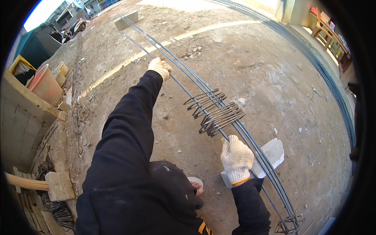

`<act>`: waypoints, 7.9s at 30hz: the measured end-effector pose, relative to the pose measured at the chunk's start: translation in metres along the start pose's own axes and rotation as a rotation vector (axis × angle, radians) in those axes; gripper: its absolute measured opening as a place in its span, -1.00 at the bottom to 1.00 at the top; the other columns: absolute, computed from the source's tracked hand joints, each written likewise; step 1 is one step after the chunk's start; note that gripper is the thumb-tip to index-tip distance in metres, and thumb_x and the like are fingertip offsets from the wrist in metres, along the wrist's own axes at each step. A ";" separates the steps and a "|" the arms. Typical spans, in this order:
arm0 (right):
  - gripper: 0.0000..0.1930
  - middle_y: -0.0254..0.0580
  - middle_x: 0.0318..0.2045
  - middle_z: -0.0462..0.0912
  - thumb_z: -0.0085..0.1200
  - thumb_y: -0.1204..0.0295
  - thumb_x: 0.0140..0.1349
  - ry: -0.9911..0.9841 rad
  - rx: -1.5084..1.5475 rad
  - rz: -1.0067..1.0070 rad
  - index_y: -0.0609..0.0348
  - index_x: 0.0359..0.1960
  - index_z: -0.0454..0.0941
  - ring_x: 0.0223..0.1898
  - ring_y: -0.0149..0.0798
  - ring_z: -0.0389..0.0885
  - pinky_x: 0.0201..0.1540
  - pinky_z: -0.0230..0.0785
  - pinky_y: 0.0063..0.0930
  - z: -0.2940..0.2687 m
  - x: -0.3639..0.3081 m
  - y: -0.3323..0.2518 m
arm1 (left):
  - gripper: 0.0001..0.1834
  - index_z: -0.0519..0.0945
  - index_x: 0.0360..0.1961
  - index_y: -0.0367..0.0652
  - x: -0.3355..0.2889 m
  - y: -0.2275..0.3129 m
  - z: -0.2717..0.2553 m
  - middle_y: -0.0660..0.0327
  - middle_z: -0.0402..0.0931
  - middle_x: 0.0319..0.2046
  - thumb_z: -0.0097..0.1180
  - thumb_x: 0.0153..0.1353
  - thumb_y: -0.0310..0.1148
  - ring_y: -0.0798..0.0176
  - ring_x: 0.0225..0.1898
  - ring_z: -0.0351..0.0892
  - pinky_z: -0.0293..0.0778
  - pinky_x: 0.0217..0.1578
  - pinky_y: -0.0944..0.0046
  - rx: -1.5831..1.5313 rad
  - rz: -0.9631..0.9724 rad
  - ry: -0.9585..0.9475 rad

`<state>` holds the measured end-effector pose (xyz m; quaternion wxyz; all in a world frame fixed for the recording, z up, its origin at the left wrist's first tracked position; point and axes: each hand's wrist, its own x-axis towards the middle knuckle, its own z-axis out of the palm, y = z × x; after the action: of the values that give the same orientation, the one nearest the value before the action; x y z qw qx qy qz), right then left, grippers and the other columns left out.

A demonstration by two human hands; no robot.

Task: The person gathers pre-bent rebar stirrups from the floor and threads them onto three parallel rebar rods laid on a concrete block. They slide each stirrup into place and adjust spacing along the rods to form a rebar cage segment.

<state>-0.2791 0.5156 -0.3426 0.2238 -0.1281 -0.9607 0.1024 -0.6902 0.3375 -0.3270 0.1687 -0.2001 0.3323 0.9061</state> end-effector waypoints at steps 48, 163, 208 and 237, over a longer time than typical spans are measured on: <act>-0.76 -0.15 -0.61 0.58 0.09 0.17 0.32 -0.093 0.005 0.100 0.05 -0.39 0.51 -0.57 -0.04 0.63 -0.50 0.44 -0.13 -0.002 0.000 0.001 | -0.65 0.17 -0.57 0.01 0.014 -0.027 0.006 0.39 -0.10 -0.79 -0.19 0.43 -0.34 0.35 -0.83 -0.14 -0.08 -0.77 0.29 0.012 0.035 -0.051; -0.69 -0.11 -0.51 0.64 0.26 0.11 0.17 0.031 0.005 0.404 0.11 -0.46 0.65 -0.37 0.00 0.64 -0.24 0.43 -0.12 -0.016 0.020 0.050 | -0.32 0.70 0.06 0.11 0.000 -0.025 0.032 0.05 0.54 0.17 -0.18 0.31 0.36 -0.06 0.32 0.36 0.07 0.34 -0.28 2.707 0.929 -0.331; -0.76 -0.15 -0.28 0.72 0.20 0.26 0.32 0.478 0.633 1.170 0.16 -0.15 0.61 -0.21 -0.23 0.69 -0.10 0.46 -0.37 -0.194 -0.376 0.190 | 0.07 0.15 0.47 -0.10 -0.506 -0.518 -0.099 -0.24 0.01 0.45 0.38 0.02 0.07 -0.24 0.48 0.03 0.11 0.41 -0.04 1.553 0.257 -1.735; -0.79 -0.05 -0.22 0.68 0.11 0.49 0.36 0.009 1.424 0.839 0.35 -0.06 0.49 -0.24 -0.29 0.71 -0.17 0.63 -0.42 -0.191 -0.173 0.145 | -0.52 0.51 0.11 -0.15 -0.445 -0.451 -0.084 -0.03 0.42 0.17 0.26 0.11 -0.44 -0.16 0.30 0.33 0.17 0.36 -0.36 -0.276 -1.507 -0.862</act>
<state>-0.0133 0.6287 -0.2811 0.1986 -0.3039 -0.5373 0.7612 -0.0874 0.5305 -0.4152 0.8070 -0.0252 -0.0935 0.5825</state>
